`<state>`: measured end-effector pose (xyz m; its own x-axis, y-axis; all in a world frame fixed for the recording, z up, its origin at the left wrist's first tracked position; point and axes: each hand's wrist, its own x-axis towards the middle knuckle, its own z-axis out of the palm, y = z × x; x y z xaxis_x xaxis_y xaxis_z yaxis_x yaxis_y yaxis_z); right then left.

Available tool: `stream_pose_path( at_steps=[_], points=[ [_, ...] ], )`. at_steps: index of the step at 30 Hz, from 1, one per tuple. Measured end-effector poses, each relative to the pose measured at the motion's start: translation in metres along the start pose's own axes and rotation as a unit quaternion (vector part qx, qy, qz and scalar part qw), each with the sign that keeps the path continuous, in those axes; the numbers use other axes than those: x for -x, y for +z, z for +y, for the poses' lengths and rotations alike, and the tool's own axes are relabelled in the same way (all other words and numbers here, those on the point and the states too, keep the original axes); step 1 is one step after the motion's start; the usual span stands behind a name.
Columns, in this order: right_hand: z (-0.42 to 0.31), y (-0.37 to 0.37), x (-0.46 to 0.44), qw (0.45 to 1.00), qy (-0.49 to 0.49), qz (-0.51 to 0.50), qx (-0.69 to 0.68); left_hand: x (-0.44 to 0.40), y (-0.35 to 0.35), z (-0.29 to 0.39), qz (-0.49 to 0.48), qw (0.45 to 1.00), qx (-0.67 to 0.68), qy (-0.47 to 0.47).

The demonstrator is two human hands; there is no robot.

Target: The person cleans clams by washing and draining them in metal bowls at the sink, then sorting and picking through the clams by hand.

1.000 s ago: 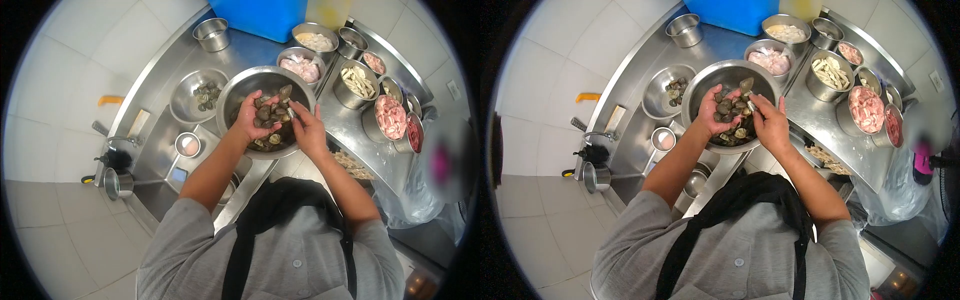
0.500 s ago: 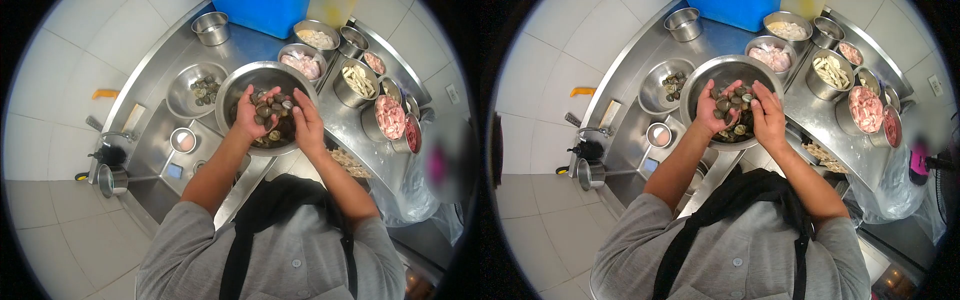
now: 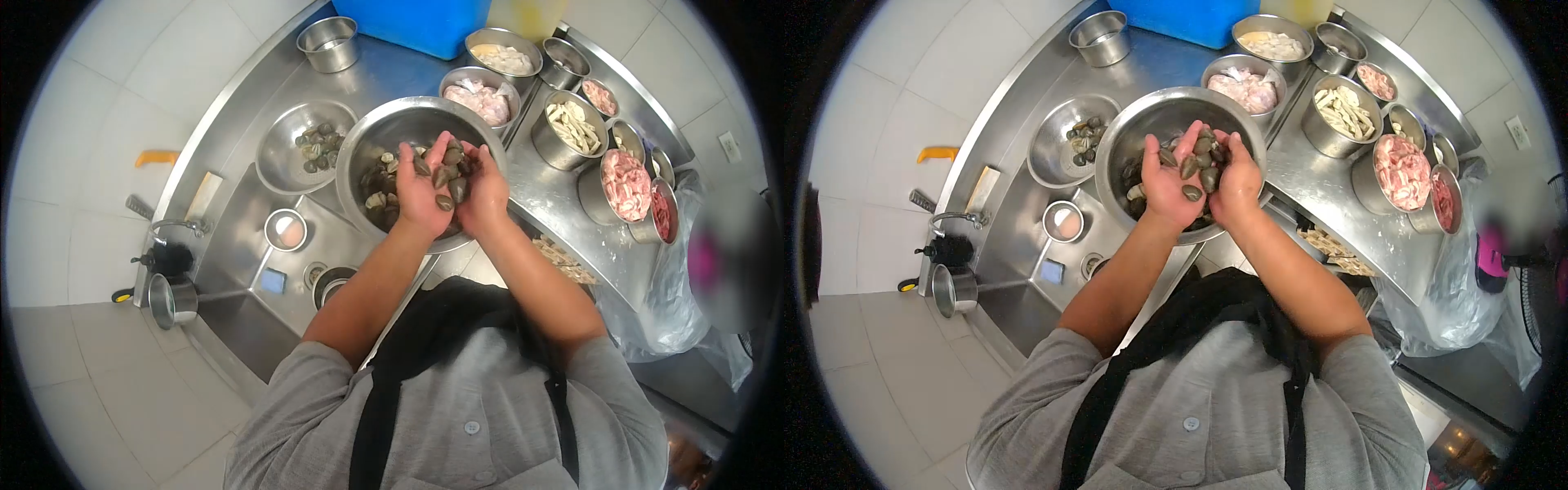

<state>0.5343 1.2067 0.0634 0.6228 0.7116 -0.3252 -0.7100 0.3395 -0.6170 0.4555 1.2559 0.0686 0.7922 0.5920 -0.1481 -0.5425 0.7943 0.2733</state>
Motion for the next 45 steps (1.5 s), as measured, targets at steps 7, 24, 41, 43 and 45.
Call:
stream_pose_path(
  at_steps=[7, 24, 41, 43, 45],
  points=[
    [0.002, 0.015, 0.006, 1.000, -0.006, 0.006, 0.028, -0.003, -0.007, -0.011, 0.000, 0.994, -0.082, 0.079],
    [-0.006, 0.035, 0.007, 0.989, -0.130, -0.021, 0.073, 0.002, -0.014, 0.025, 0.051, 0.981, 0.184, -0.012],
    [-0.039, 0.060, -0.032, 0.945, -0.315, -0.072, 0.051, -0.008, -0.019, 0.009, 0.150, 0.964, 0.213, -0.050],
    [-0.057, 0.047, -0.029, 0.934, -0.334, -0.053, 0.117, -0.001, -0.014, 0.036, 0.103, 0.961, 0.250, -0.051],
    [-0.066, 0.022, -0.029, 0.926, -0.336, -0.036, 0.167, 0.002, -0.019, 0.078, 0.041, 0.965, 0.258, -0.008]
  ],
)
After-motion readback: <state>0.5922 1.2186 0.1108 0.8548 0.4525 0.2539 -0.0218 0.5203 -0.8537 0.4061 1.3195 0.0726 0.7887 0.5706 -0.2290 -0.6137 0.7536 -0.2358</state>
